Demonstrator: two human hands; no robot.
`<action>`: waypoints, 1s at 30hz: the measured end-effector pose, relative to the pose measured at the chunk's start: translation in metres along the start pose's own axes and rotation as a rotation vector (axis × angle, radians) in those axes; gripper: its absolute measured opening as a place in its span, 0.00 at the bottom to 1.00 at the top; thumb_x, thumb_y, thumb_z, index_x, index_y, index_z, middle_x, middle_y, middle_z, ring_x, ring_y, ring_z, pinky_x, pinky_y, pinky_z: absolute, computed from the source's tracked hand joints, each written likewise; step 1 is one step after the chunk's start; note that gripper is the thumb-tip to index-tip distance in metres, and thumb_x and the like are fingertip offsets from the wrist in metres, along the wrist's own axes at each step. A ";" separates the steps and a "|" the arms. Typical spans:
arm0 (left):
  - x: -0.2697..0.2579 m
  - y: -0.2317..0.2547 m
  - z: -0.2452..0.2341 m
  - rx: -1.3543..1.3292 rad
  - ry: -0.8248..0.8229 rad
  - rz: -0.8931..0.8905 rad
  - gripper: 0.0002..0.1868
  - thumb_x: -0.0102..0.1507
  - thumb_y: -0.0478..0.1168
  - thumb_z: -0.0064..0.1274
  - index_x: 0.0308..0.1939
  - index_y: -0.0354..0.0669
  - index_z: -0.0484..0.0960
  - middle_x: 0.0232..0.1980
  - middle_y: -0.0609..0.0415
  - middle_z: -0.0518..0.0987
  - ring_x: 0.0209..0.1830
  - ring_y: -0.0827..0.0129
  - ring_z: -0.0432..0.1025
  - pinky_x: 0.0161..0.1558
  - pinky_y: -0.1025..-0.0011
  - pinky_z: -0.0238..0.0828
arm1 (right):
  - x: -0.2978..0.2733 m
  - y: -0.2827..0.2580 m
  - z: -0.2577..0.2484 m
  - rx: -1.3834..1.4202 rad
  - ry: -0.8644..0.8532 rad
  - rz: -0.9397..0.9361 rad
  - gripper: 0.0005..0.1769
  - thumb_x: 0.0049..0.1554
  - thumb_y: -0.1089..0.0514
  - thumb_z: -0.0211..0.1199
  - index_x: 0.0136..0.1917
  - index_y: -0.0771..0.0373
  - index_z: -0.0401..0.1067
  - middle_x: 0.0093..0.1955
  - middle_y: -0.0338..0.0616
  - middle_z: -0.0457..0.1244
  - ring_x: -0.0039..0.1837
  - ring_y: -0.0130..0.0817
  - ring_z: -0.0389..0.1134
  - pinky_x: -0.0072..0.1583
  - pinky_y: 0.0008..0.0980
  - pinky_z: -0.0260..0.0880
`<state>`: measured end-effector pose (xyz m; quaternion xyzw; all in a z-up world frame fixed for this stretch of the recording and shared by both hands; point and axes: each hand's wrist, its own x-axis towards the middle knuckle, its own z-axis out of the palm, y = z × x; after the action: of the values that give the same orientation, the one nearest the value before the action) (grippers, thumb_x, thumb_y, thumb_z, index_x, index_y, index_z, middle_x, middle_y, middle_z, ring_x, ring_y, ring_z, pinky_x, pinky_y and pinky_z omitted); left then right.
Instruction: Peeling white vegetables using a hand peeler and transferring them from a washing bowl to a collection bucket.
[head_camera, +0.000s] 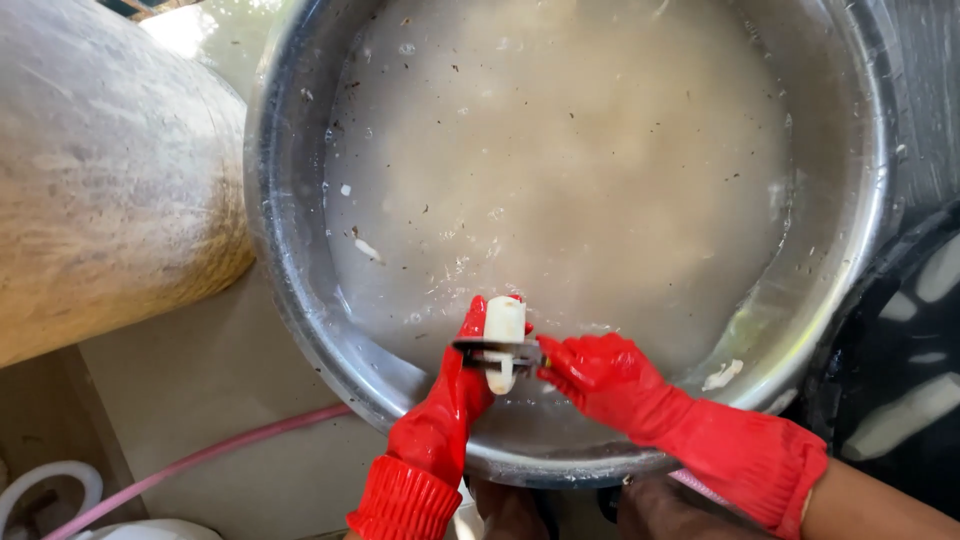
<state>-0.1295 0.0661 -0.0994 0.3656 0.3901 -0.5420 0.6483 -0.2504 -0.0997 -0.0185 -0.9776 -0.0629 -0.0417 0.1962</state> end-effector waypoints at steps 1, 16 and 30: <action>0.017 -0.002 -0.020 -0.094 -0.246 -0.066 0.35 0.66 0.65 0.44 0.61 0.39 0.79 0.44 0.38 0.82 0.33 0.53 0.76 0.40 0.60 0.74 | 0.005 0.002 0.001 0.020 0.010 0.132 0.14 0.63 0.44 0.59 0.56 0.53 0.72 0.34 0.38 0.64 0.35 0.39 0.67 0.36 0.38 0.68; -0.039 0.021 0.024 0.134 -0.562 -0.067 0.29 0.68 0.47 0.52 0.62 0.21 0.73 0.45 0.23 0.80 0.41 0.40 0.79 0.52 0.46 0.77 | -0.026 0.022 0.009 0.184 -0.200 0.787 0.22 0.65 0.33 0.49 0.60 0.43 0.75 0.46 0.42 0.72 0.48 0.50 0.74 0.52 0.47 0.77; -0.031 -0.015 0.017 1.269 0.426 0.658 0.38 0.53 0.43 0.68 0.67 0.48 0.74 0.60 0.44 0.78 0.62 0.49 0.73 0.63 0.54 0.72 | -0.036 0.040 0.014 0.074 -0.228 0.865 0.22 0.63 0.32 0.55 0.60 0.42 0.77 0.47 0.40 0.73 0.50 0.42 0.75 0.56 0.40 0.76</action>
<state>-0.1459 0.0615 -0.0647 0.8648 -0.0102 -0.3583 0.3516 -0.2798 -0.1342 -0.0505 -0.9047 0.3292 0.1546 0.2220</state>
